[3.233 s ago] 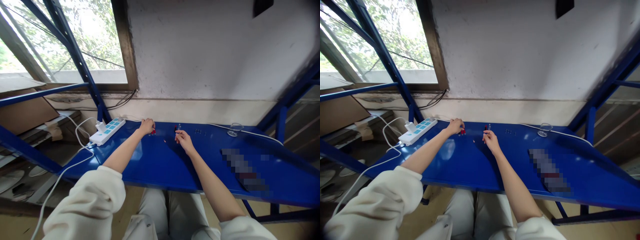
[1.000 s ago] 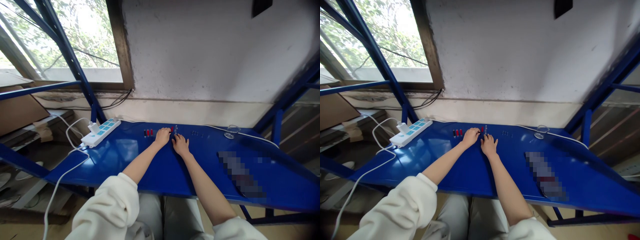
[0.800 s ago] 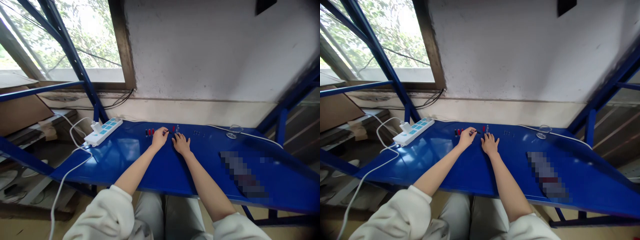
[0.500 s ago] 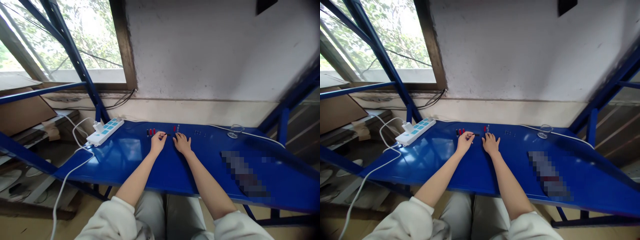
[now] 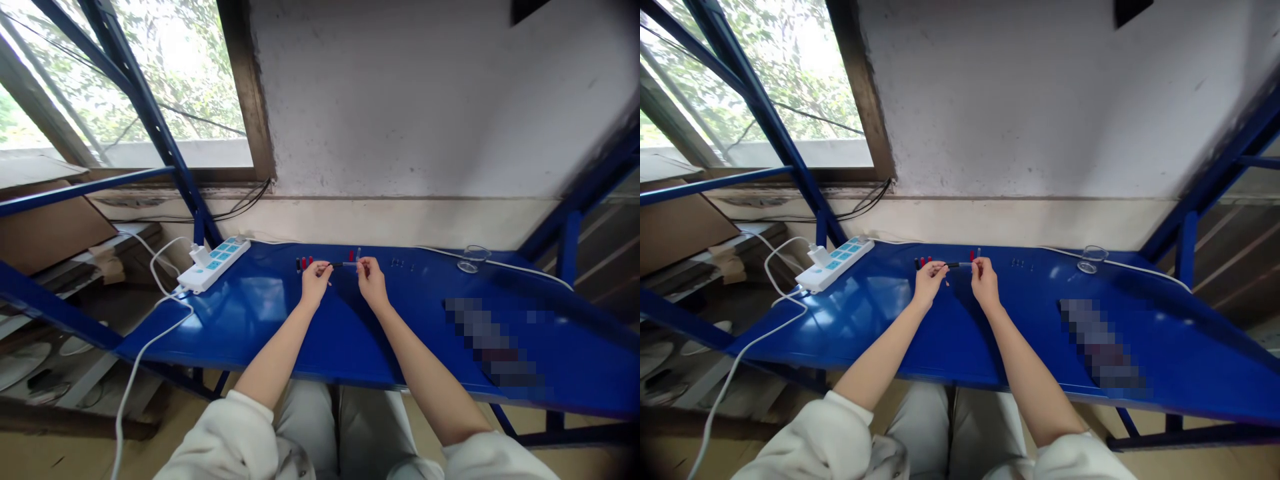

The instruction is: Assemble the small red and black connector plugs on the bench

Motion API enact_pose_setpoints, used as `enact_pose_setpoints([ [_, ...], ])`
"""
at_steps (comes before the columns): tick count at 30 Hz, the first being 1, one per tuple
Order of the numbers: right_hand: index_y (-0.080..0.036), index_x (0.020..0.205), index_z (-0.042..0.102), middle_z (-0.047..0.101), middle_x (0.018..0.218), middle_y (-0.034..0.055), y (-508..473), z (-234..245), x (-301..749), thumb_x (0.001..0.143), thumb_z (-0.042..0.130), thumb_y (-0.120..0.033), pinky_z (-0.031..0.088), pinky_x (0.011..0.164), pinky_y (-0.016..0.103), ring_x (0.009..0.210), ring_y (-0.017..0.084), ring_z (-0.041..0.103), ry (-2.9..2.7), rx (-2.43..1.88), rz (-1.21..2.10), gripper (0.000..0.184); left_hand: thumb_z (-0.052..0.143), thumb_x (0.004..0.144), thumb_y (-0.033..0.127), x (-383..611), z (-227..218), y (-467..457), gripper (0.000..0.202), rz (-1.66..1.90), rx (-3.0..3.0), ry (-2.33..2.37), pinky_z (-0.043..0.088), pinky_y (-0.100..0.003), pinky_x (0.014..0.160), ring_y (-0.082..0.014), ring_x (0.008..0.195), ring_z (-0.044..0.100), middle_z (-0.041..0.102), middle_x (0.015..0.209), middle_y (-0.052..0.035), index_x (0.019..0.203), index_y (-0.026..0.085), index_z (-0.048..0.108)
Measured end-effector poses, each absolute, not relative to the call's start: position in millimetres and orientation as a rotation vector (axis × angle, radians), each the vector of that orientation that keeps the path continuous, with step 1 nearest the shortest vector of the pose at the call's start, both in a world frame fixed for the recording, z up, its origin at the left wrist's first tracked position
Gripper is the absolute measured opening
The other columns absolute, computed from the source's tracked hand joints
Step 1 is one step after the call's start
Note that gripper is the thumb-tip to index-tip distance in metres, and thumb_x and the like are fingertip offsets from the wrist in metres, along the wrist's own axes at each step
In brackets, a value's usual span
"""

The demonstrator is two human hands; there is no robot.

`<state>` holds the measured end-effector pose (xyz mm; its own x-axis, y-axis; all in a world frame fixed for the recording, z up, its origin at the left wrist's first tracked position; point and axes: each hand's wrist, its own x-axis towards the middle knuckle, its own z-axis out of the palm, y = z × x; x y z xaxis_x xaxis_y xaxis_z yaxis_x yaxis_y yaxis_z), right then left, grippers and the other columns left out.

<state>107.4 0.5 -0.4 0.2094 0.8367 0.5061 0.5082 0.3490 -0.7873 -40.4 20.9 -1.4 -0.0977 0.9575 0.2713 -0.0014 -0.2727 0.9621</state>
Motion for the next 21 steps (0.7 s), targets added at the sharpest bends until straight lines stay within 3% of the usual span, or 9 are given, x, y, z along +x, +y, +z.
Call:
enact_pose_setpoints([
  [12, -0.02, 0.086, 0.046, 0.052, 0.069, 0.0005, -0.2, 0.2, 110.1, 0.083, 0.037, -0.041, 0.039, 0.06, 0.025, 0.061, 0.012, 0.05, -1.363, -1.255, 0.471, 0.023, 0.061, 0.07, 0.026, -42.7, 3.0, 17.8, 0.023, 1.472, 1.263, 1.107, 0.048, -0.022, 0.043, -0.0141, 0.067, 0.057, 0.063, 0.076, -0.0067, 0.088, 0.012, 0.058],
  [21, -0.019, 0.079, 0.048, 0.05, 0.061, -0.0024, 4.9, 0.3, 110.3, 0.077, 0.049, -0.042, 0.039, 0.055, 0.024, 0.053, 0.01, 0.046, -1.294, -1.03, 0.755, 0.023, 0.062, 0.07, 0.028, -45.4, 7.0, 16.9, 0.023, 1.28, 1.331, 0.997, 0.043, -0.02, 0.049, -0.0098, 0.059, 0.056, 0.066, 0.077, -0.0072, 0.087, 0.013, 0.06],
])
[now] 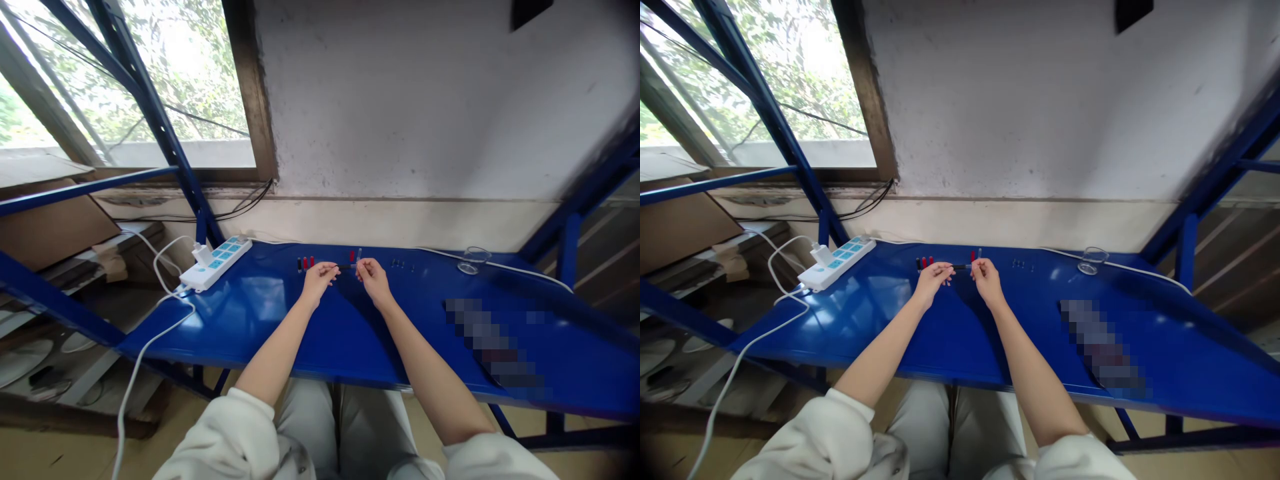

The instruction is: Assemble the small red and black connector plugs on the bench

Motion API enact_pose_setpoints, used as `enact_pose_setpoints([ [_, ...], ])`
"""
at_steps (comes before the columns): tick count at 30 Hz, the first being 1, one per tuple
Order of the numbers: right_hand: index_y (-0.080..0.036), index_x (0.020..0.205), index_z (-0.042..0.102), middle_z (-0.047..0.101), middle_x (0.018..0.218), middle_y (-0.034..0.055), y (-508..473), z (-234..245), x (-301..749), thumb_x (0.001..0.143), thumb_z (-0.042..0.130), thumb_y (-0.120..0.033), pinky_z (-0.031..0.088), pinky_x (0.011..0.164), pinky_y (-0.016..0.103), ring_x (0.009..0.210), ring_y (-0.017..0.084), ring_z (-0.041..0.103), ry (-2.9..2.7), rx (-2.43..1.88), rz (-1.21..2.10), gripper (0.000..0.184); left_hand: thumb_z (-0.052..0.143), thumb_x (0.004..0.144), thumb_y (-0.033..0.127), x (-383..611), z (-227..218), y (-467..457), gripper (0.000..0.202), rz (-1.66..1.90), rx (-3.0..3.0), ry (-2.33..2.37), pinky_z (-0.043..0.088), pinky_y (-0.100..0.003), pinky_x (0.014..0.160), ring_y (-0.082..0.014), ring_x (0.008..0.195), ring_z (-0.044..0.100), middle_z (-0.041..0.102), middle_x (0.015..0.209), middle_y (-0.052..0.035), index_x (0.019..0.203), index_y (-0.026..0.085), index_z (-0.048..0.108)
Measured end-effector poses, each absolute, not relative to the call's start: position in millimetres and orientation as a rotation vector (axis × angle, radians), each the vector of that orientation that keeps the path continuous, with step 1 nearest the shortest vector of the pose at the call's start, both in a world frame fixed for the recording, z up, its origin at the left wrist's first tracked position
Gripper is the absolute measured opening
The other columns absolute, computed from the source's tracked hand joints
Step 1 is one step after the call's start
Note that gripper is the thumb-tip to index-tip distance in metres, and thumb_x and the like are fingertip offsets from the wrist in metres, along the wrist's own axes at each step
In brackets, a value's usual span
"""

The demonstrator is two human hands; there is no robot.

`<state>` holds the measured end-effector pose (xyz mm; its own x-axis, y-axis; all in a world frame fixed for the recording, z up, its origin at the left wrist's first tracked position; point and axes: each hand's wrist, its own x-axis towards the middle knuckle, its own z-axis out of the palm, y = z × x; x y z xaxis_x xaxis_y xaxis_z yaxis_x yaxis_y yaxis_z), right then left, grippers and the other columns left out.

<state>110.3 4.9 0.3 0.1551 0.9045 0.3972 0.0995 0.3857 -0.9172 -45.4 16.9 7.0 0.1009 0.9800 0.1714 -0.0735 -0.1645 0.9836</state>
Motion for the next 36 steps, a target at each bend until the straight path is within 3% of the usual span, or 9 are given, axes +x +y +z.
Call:
enact_pose_setpoints([
  [10, -0.019, 0.081, 0.048, 0.052, 0.061, -0.0019, 6, -3, 109, 0.077, 0.049, -0.044, 0.039, 0.054, 0.024, 0.052, 0.01, 0.047, -1.32, -1.011, 0.799, 0.025, 0.058, 0.073, 0.033, -39, 2, 18, 0.024, 1.321, 1.677, 1.006, 0.045, -0.024, 0.058, -0.0113, 0.063, 0.057, 0.064, 0.074, -0.0052, 0.087, 0.014, 0.06],
  [15, -0.017, 0.099, 0.047, 0.059, 0.072, 0.0025, 6, -6, 108, 0.08, 0.043, -0.043, 0.042, 0.057, 0.026, 0.055, 0.012, 0.051, -1.436, -1.14, 0.688, 0.032, 0.058, 0.072, 0.023, -51, 43, 39, 0.012, 1.063, 2.115, 1.195, 0.046, -0.029, 0.071, -0.0145, 0.075, 0.057, 0.064, 0.08, -0.0033, 0.081, 0.017, 0.062],
  [19, -0.018, 0.107, 0.048, 0.06, 0.081, 0.0052, 2, -7, 105, 0.082, 0.041, -0.037, 0.043, 0.064, 0.028, 0.063, 0.014, 0.055, -1.689, -1.25, 0.43, 0.032, 0.06, 0.07, 0.019, -60, 80, 59, 0.007, 0.729, 2.458, 1.591, 0.037, -0.04, 0.086, -0.0229, 0.096, 0.051, 0.062, 0.092, -0.0039, 0.077, 0.02, 0.062],
  [25, -0.017, 0.108, 0.049, 0.061, 0.083, 0.0058, -1, -7, 105, 0.084, 0.037, -0.029, 0.042, 0.062, 0.025, 0.066, 0.014, 0.057, -1.834, -1.304, 0.309, 0.029, 0.057, 0.071, 0.016, -60, 83, 72, 0.009, 0.253, 2.666, 1.74, 0.031, -0.043, 0.087, -0.0262, 0.103, 0.044, 0.058, 0.099, -0.008, 0.078, 0.018, 0.062],
  [36, -0.018, 0.108, 0.051, 0.062, 0.084, 0.0062, -2, -7, 104, 0.085, 0.036, -0.028, 0.041, 0.06, 0.024, 0.066, 0.014, 0.057, -1.866, -1.333, 0.286, 0.029, 0.051, 0.073, 0.015, -68, 63, 78, 0.015, 0.26, 2.574, 1.808, 0.029, -0.041, 0.086, -0.0253, 0.102, 0.045, 0.058, 0.099, -0.0081, 0.085, 0.018, 0.061],
])
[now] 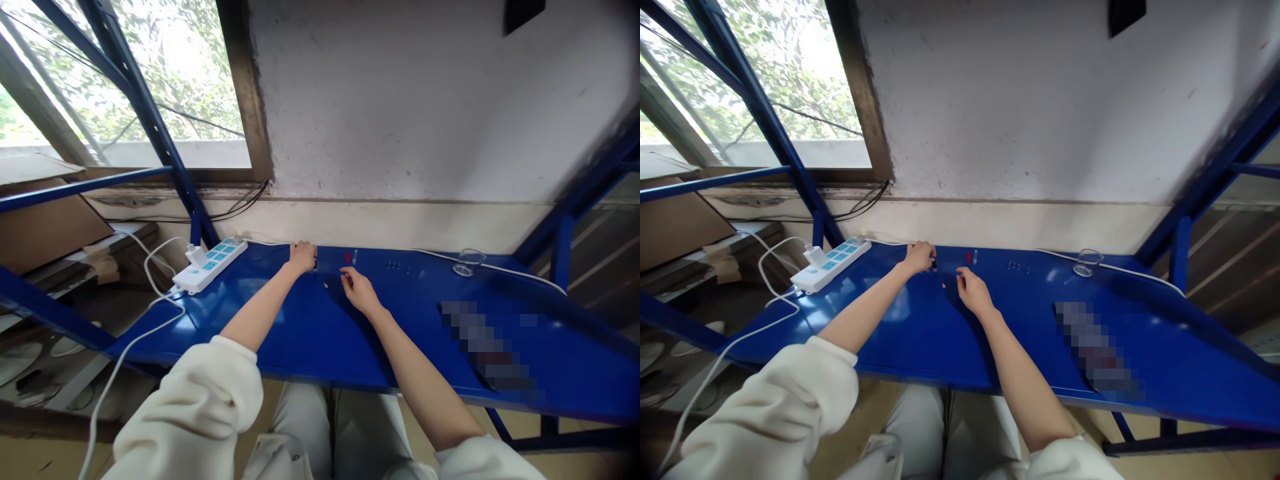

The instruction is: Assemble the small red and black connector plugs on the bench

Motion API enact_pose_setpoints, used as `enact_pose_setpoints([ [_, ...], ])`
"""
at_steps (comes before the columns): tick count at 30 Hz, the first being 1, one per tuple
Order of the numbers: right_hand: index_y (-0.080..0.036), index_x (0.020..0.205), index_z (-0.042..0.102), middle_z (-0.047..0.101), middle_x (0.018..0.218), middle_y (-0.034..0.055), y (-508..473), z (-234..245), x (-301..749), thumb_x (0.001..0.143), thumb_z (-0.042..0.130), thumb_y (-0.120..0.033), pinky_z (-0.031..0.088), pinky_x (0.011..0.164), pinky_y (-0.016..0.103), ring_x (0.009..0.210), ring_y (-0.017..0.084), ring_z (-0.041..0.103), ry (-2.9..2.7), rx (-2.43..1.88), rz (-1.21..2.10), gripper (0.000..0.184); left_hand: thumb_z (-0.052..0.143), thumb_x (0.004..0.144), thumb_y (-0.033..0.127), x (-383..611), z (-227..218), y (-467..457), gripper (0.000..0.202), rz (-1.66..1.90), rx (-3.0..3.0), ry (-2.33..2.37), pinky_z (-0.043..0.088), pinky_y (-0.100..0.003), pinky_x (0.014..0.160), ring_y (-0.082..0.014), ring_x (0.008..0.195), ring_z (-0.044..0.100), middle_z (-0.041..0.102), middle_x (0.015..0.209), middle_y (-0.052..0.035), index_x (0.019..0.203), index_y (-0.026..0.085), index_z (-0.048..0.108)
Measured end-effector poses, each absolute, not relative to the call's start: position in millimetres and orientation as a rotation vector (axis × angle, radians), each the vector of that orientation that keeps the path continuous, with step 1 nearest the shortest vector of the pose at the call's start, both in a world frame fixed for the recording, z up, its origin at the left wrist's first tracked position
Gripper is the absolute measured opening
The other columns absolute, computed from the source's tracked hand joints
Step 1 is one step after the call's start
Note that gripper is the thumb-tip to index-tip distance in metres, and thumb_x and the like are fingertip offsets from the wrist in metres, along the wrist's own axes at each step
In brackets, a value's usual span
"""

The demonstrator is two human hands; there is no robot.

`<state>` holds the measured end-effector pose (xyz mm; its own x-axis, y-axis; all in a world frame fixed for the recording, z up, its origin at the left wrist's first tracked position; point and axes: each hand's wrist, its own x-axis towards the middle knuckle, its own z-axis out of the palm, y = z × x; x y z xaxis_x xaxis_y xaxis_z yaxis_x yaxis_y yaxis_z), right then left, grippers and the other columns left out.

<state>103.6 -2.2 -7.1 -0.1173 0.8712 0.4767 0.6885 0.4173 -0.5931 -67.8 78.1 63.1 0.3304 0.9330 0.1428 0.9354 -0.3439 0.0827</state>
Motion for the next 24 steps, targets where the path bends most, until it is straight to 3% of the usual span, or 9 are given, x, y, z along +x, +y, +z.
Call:
enact_pose_setpoints([
  [24, -0.018, 0.107, 0.052, 0.062, 0.079, 0.0053, -1.9, -6.0, 105.0, 0.084, 0.037, -0.027, 0.042, 0.06, 0.025, 0.063, 0.014, 0.057, -1.866, -1.341, 0.289, 0.029, 0.05, 0.072, 0.015, -67.7, 61.7, 85.4, 0.014, -0.277, -2.554, -1.841, 0.028, -0.042, 0.087, -0.024, 0.1, 0.048, 0.062, 0.096, -0.0059, 0.08, 0.019, 0.061],
])
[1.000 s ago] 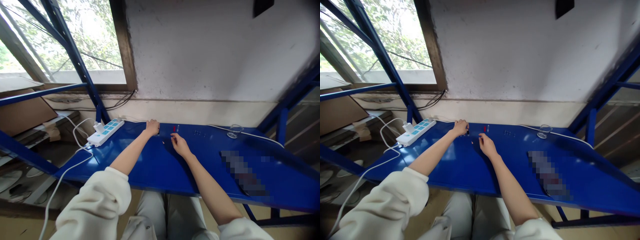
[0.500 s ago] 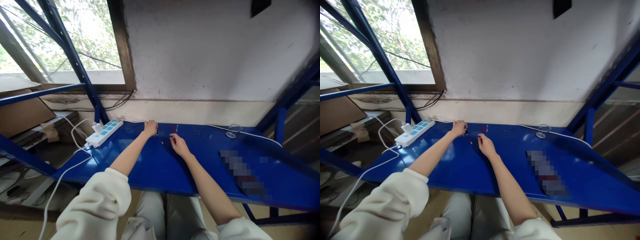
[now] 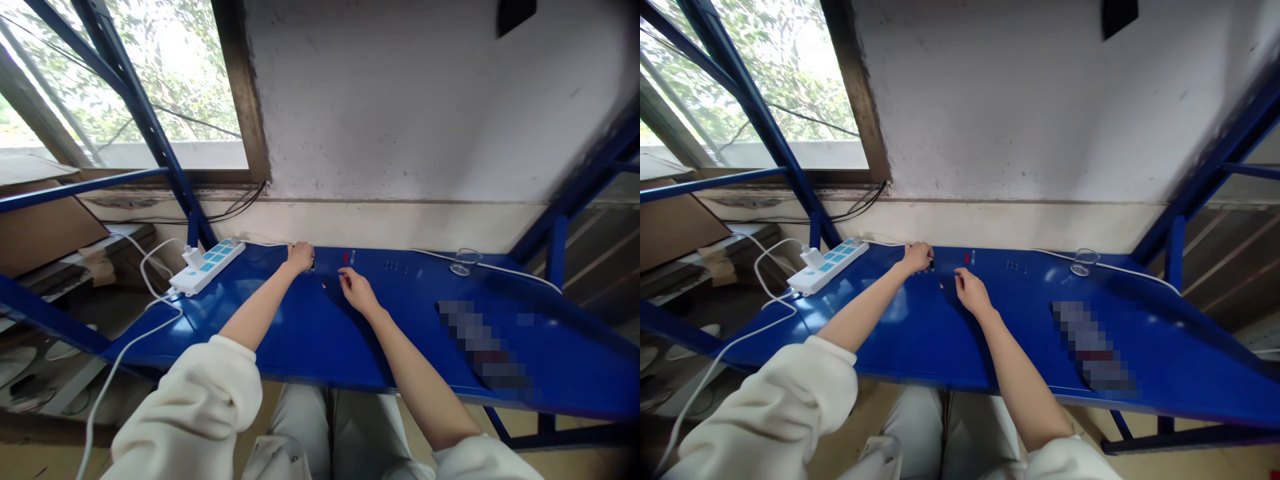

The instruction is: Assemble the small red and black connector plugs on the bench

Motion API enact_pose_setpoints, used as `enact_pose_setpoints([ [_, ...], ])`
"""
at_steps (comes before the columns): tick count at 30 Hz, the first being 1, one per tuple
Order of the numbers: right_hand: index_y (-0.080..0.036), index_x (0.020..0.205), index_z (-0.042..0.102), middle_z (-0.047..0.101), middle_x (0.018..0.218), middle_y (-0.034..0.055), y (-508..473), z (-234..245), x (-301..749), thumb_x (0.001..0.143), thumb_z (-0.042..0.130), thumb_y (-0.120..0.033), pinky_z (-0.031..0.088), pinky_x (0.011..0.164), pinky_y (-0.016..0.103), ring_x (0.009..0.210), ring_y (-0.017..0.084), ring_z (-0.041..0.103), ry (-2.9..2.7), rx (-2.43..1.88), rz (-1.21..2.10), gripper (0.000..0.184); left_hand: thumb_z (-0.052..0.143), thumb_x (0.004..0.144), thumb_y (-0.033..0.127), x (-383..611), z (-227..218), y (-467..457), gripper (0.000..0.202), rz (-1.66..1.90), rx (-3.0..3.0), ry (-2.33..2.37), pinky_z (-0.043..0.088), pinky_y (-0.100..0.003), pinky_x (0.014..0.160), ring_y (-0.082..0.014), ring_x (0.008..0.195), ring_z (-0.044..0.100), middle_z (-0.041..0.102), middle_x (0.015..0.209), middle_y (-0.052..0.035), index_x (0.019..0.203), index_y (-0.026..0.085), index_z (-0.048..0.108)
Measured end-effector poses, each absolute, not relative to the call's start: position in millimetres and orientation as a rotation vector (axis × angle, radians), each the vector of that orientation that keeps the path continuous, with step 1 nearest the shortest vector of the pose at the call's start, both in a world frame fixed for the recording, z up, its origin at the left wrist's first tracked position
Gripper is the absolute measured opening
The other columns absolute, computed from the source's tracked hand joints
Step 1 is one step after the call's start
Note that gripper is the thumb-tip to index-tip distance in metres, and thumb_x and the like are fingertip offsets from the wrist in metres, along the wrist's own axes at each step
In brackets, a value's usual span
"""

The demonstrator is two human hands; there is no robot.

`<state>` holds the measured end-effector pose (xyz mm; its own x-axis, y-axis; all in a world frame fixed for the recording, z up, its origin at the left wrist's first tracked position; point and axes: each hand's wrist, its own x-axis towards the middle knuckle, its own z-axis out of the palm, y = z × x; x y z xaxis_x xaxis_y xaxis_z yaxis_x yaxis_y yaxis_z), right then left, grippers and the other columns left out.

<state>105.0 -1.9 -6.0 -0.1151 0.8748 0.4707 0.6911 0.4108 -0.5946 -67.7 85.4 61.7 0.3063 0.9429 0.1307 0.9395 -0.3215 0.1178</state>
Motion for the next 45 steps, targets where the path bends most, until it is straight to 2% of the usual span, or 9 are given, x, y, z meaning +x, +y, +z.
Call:
enact_pose_setpoints([
  [11, -0.018, 0.107, 0.053, 0.062, 0.08, 0.005, -2, -6, 105, 0.084, 0.036, -0.027, 0.042, 0.063, 0.025, 0.066, 0.014, 0.057, -1.866, -1.375, 0.285, 0.029, 0.053, 0.07, 0.014, -70, 65, 85, 0.015, 0.231, 2.507, 1.828, 0.028, -0.045, 0.087, -0.0255, 0.101, 0.048, 0.061, 0.098, -0.0067, 0.08, 0.019, 0.062],
  [25, -0.018, 0.106, 0.053, 0.062, 0.081, 0.0051, -1, -6, 107, 0.084, 0.036, -0.026, 0.04, 0.06, 0.024, 0.066, 0.014, 0.057, -1.882, -1.419, 0.252, 0.029, 0.059, 0.07, 0.022, -73, 63, 88, 0.023, 0.138, 2.519, 1.812, 0.025, -0.048, 0.092, -0.0269, 0.107, 0.045, 0.058, 0.108, -0.0074, 0.093, 0.022, 0.06],
  [29, -0.018, 0.103, 0.054, 0.062, 0.087, 0.0073, -2, -4, 109, 0.084, 0.037, -0.022, 0.04, 0.065, 0.027, 0.076, 0.017, 0.057, -1.851, -1.58, 0.161, 0.027, 0.06, 0.071, 0.029, -65, 65, 80, 0.041, 0.235, 2.614, 1.708, 0.024, -0.047, 0.094, -0.0279, 0.112, 0.041, 0.053, 0.116, -0.0091, 0.111, 0.022, 0.052],
  [34, -0.014, 0.101, 0.055, 0.057, 0.098, 0.0137, -2, -4, 112, 0.081, 0.04, -0.018, 0.038, 0.072, 0.034, 0.093, 0.024, 0.051, -1.776, -1.85, 0.011, 0.025, 0.04, 0.084, 0.025, -33, 55, 64, 0.044, 0.521, 2.773, 1.41, 0.027, -0.037, 0.095, -0.0223, 0.117, 0.037, 0.045, 0.127, -0.0078, 0.128, 0.023, 0.036],
  [39, -0.015, 0.1, 0.056, 0.056, 0.1, 0.0144, -4, -2, 111, 0.08, 0.04, -0.018, 0.037, 0.073, 0.036, 0.095, 0.025, 0.048, -1.757, -1.929, -0.049, 0.025, 0.036, 0.082, 0.019, -1, 27, 64, 0.058, 0.406, 2.678, 1.478, 0.032, -0.041, 0.091, -0.0262, 0.117, 0.037, 0.037, 0.134, -0.0093, 0.137, 0.024, 0.017],
  [42, -0.015, 0.099, 0.056, 0.056, 0.1, 0.0139, -5, 1, 110, 0.08, 0.04, -0.018, 0.037, 0.072, 0.036, 0.094, 0.025, 0.048, -1.773, -1.936, -0.056, 0.025, 0.034, 0.081, 0.017, 10, 13, 67, 0.06, 0.384, 2.616, 1.564, 0.033, -0.044, 0.089, -0.0278, 0.116, 0.037, 0.037, 0.133, -0.0109, 0.138, 0.023, 0.015],
  [45, -0.015, 0.099, 0.056, 0.056, 0.1, 0.0142, -5, 2, 110, 0.081, 0.039, -0.018, 0.036, 0.073, 0.036, 0.094, 0.025, 0.048, -1.779, -1.925, -0.058, 0.025, 0.033, 0.081, 0.015, 16, 8, 69, 0.057, 0.366, 2.579, 1.621, 0.032, -0.045, 0.09, -0.0272, 0.115, 0.038, 0.04, 0.131, -0.0118, 0.137, 0.022, 0.021],
])
